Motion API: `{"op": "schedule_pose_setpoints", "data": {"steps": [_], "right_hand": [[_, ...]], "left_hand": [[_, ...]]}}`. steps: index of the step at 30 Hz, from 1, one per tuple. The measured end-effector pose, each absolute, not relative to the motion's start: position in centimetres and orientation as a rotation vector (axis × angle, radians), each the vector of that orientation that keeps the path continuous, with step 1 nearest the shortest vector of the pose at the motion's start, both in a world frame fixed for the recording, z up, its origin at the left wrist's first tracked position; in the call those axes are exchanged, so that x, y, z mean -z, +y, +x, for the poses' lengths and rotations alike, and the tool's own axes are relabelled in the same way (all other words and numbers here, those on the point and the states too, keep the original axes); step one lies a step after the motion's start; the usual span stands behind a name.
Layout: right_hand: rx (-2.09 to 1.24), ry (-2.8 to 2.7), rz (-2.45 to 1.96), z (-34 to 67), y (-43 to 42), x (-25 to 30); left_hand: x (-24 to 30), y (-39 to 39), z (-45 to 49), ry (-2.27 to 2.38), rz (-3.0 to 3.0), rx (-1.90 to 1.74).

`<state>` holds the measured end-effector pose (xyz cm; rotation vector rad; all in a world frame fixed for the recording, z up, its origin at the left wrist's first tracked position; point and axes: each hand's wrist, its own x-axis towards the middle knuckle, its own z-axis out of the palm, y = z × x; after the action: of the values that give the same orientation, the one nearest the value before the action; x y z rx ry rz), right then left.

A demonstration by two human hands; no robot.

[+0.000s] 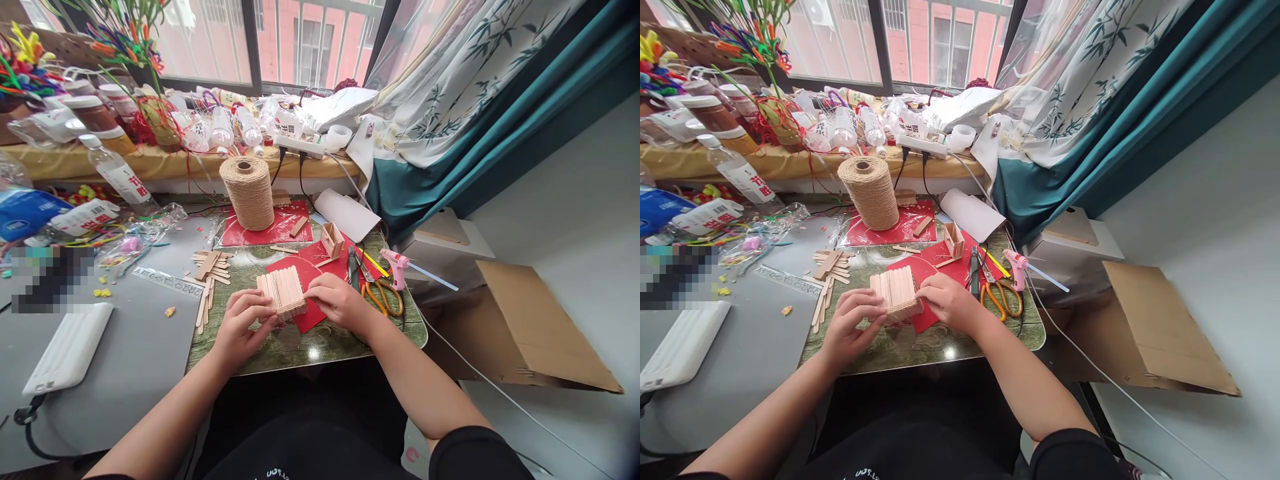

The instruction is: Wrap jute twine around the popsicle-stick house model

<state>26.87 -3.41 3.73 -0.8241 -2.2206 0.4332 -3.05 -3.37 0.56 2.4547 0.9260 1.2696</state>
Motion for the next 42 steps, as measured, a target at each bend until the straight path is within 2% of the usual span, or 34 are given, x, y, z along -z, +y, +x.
{"op": "schedule_pose_setpoints", "data": {"steps": [15, 24, 29, 36, 42], "right_hand": [[-0.655, -1.86, -0.846, 25.6, -4.9, -0.4], [-0.572, -1.822, -0.834, 25.3, -5.3, 0.9], [-0.558, -1.793, -0.84, 25.2, -5.3, 1.6], [-0.591, -1.703, -0.933, 24.7, -5.4, 1.7], [-0.635, -1.675, -0.904, 24.8, -5.2, 1.6]], "left_hand": [[-0.5, -3.4, -2.8, 0.945, 2.441, -1.285], [0.7, -4.0, -2.3, 1.087, 2.289, -1.161], [1.8, -3.3, -2.1, 1.061, 2.085, -1.208], [2.8, -3.2, -1.7, 0.993, 1.793, -0.994], [3.2, -3.2, -1.7, 0.976, 1.804, -1.051]]}}
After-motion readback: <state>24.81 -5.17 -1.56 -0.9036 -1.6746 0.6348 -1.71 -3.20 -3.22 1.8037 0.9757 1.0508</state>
